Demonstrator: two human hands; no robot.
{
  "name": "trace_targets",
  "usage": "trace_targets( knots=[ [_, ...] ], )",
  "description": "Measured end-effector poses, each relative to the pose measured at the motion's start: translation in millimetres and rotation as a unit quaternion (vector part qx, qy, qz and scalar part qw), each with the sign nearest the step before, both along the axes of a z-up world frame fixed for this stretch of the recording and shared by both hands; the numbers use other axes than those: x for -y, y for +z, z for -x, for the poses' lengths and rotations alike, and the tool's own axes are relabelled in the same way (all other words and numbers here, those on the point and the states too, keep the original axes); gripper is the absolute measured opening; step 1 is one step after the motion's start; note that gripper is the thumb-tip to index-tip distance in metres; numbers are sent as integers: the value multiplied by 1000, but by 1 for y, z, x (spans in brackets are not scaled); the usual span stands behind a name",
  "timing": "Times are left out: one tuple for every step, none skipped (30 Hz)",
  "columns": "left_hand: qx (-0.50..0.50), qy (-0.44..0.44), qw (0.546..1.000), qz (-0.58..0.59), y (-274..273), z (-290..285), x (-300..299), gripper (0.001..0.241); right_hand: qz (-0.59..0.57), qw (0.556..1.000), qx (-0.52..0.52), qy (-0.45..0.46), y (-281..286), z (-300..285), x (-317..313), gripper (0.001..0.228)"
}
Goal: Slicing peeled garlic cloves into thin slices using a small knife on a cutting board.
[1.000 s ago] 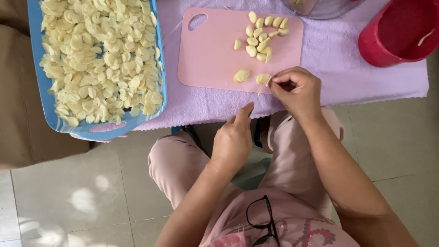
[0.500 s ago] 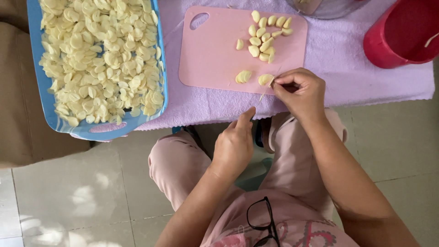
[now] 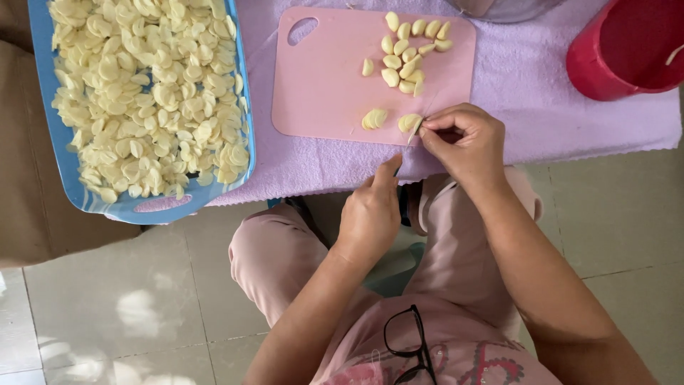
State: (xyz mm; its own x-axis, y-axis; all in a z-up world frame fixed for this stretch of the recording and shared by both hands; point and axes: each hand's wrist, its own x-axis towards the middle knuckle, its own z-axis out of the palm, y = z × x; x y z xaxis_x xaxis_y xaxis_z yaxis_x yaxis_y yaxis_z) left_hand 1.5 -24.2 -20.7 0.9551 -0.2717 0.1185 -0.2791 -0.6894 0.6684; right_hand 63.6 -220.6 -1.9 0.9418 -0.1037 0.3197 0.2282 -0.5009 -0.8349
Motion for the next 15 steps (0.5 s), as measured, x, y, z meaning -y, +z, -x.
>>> trace_targets(
  knots=[
    [10, 3, 1000, 1, -2, -1, 2, 34, 3, 1000, 2, -1, 0, 0, 0, 14],
    [21, 6, 1000, 2, -3, -2, 3, 34, 5, 1000, 3, -1, 0, -1, -1, 13],
    [21, 6, 1000, 1, -8, -4, 5, 34, 5, 1000, 3, -1, 0, 0, -1, 13],
    [39, 6, 999, -11, -12, -6, 7, 34, 3, 1000, 6, -1, -1, 0, -1, 13],
    [58, 6, 998, -24, -16, -7, 8, 35, 1, 1000, 8, -1, -1, 0, -1, 13],
    [59, 7, 998, -24, -15, -7, 9, 35, 1, 1000, 8, -1, 0, 0, -2, 13],
    [86, 13, 994, -72, -14, -5, 9, 36, 2, 1000, 11, -1, 1, 0, -2, 13],
    [112, 19, 986, -119, -14, -4, 9, 38, 4, 1000, 12, -2, 2, 1, -3, 12],
    [112, 19, 986, -118, -14, 0, 5, 38, 4, 1000, 13, -2, 2, 1, -3, 12],
    [117, 20, 985, -129, -15, 3, 1, 38, 6, 1000, 14, -2, 3, 1, -3, 12],
    [121, 20, 983, -139, -16, 6, -3, 38, 7, 1000, 15, -1, 3, 0, -3, 12],
    [122, 20, 983, -139, -6, 4, -8, 38, 7, 1000, 15, -1, 4, 0, -3, 12],
    [46, 13, 997, -55, 5, 2, -13, 37, 10, 1000, 16, 0, 5, 1, -3, 12],
    [-30, 6, 999, 30, 15, 1, -18, 36, 12, 1000, 17, 3, 6, 1, -5, 12],
    [-29, 8, 999, 30, 14, 1, -19, 36, 11, 1000, 18, 4, 5, 2, -4, 12]
  ],
)
